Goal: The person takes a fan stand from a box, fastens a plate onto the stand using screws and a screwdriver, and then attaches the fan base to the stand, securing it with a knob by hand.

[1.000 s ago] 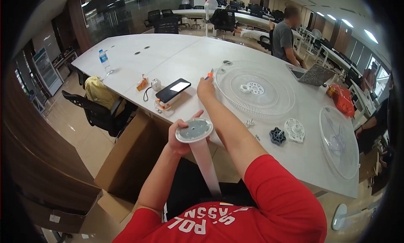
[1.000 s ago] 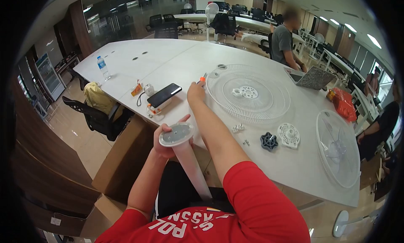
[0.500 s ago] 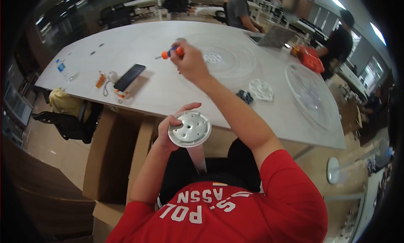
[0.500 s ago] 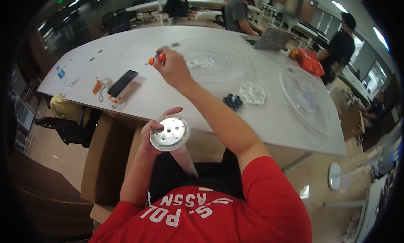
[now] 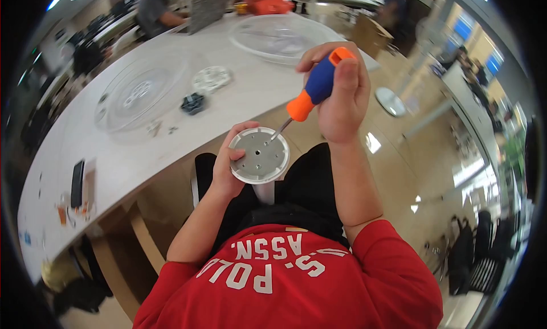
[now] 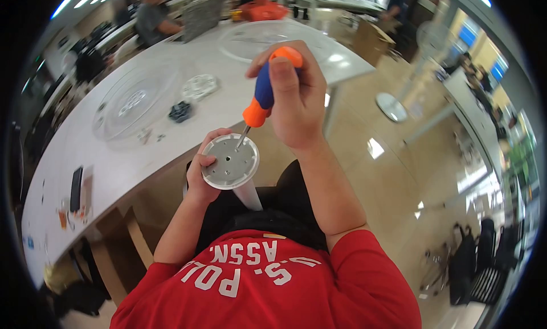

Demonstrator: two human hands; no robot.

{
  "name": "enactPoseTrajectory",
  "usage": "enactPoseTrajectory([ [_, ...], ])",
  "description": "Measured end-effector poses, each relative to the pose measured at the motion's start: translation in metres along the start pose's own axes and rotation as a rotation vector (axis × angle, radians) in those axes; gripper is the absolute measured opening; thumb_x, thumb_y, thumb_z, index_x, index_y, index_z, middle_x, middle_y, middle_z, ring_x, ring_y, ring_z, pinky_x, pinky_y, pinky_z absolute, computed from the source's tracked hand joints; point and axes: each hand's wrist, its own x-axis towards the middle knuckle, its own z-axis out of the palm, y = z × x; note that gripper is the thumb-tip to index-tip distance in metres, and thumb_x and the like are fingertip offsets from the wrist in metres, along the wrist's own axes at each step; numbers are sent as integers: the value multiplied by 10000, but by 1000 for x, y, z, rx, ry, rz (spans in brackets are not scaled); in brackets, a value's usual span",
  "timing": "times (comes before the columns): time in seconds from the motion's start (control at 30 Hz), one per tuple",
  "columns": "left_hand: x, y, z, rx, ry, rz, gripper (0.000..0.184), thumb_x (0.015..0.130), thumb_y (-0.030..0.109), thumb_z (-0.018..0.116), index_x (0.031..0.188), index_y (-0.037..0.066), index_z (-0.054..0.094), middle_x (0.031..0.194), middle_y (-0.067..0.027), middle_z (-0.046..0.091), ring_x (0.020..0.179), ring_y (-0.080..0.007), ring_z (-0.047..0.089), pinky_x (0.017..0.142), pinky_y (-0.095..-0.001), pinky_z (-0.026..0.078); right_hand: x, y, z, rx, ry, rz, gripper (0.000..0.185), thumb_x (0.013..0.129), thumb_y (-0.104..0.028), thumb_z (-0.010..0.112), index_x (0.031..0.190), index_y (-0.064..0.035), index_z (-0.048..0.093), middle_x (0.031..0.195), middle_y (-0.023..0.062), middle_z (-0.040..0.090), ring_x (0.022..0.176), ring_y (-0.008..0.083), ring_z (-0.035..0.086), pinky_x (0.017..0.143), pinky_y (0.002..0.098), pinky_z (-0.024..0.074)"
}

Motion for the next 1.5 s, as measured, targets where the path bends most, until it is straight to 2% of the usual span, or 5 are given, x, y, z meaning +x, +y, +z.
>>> enactPoseTrajectory([
  [0.2,25,-41,24,263,-42,3,606,817,131,550,1411,35,475,1274,-130,593,1200,-227,593,1047,-358,477,-12,-37,-31,-317,120,57,324,1004,-335,723,992,-42,586,734,12,626,631,61,561,548,243,450],
  [0.73,55,-56,30,534,-428,13,493,841,133,659,1316,41,561,1196,-89,624,1103,-173,582,1003,-335,461,-40,-43,-55,-738,254,83,329,978,-312,754,941,-36,579,644,6,569,558,79,519,527,252,431],
  [0.93,69,-60,26,537,-448,15,471,842,129,666,1295,42,572,1174,-95,635,1089,-178,593,991,-341,470,-38,-47,-60,-721,230,176,176,1024,-215,638,1010,-50,577,843,31,624,751,106,602,681,273,494],
  [1.03,73,-62,25,545,-443,2,473,843,134,668,1297,43,571,1178,-98,636,1084,-181,598,988,-341,474,-33,-36,-64,-666,271,95,282,968,-280,752,959,-51,586,690,5,597,584,76,550,542,255,444],
  [1.5,79,-61,25,535,-420,2,713,856,175,700,1490,51,397,1249,-139,630,1148,-205,606,1027,-360,462,-22,-13,-63,-528,266,34,248,968,-259,747,987,-59,602,730,-4,612,636,69,558,580,251,467],
])
